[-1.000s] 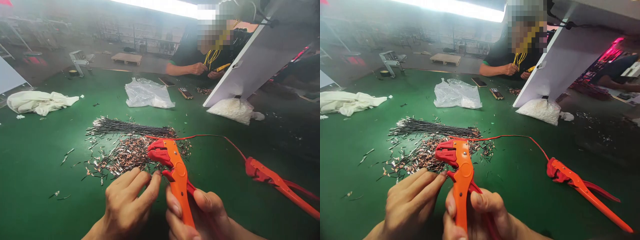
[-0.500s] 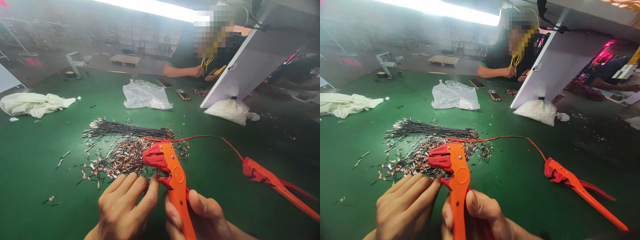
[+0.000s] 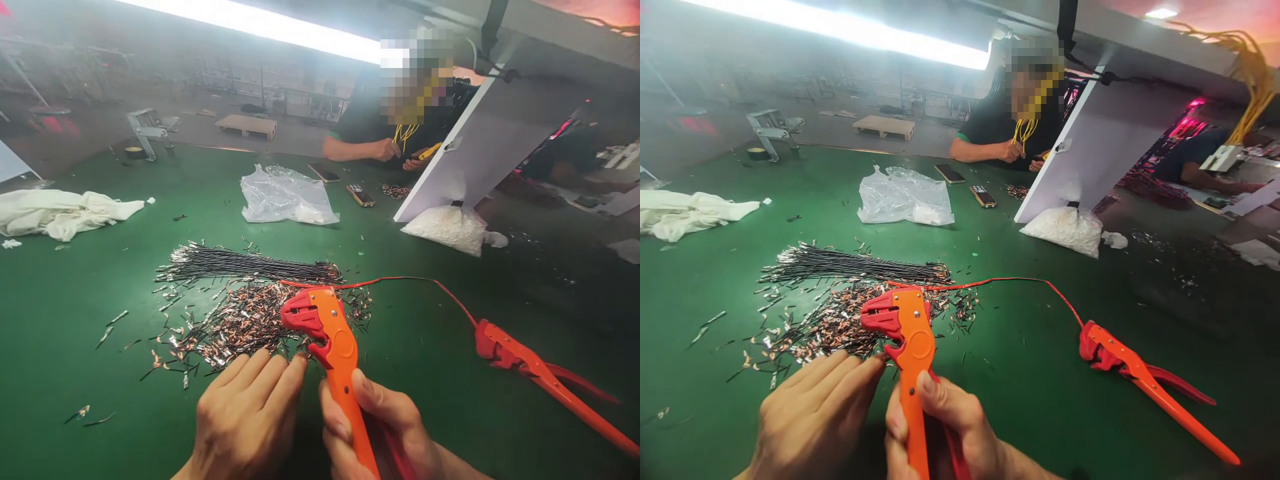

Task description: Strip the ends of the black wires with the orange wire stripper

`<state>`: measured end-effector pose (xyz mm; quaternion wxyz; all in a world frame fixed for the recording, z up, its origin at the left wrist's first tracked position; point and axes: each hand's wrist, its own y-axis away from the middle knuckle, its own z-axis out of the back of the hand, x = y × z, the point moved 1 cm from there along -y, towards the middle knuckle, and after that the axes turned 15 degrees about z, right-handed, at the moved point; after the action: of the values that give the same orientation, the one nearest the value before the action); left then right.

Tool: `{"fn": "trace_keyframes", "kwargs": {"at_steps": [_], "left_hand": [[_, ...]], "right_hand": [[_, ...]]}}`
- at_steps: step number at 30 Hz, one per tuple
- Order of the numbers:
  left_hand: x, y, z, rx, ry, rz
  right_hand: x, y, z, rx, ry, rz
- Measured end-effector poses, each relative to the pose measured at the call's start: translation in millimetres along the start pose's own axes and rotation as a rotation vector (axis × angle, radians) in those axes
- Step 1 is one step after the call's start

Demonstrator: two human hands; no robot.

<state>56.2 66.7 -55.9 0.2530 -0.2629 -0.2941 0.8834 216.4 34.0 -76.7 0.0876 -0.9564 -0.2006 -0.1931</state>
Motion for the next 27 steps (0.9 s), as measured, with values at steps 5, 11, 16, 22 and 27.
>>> {"fn": "trace_keyframes", "kwargs": {"at_steps": [5,11,16,22,27], "left_hand": [[-2.8,-0.5,-1.5,0.026,-0.03,-0.005],[0.2,-0.4,-4.4,0.089,-0.074,0.035],[2.8,-2.3,-6.1,0.115,-0.062,0.075],[3.7,-4.8,-8.3,0.156,-0.056,0.088],[4.9,-2.9,-8.2,0.2,-0.071,0.123]], "right_hand": [[-7.2,4.9,11.9,-0.06,0.015,-0.072],[-4.9,1.0,9.0,-0.089,0.028,-0.08],[-2.0,-1.0,2.5,-0.12,0.009,-0.084],[2.9,-0.8,3.0,-0.231,0.01,-0.162],[-1.1,1.9,11.0,-0.258,0.059,-0.216]]}}
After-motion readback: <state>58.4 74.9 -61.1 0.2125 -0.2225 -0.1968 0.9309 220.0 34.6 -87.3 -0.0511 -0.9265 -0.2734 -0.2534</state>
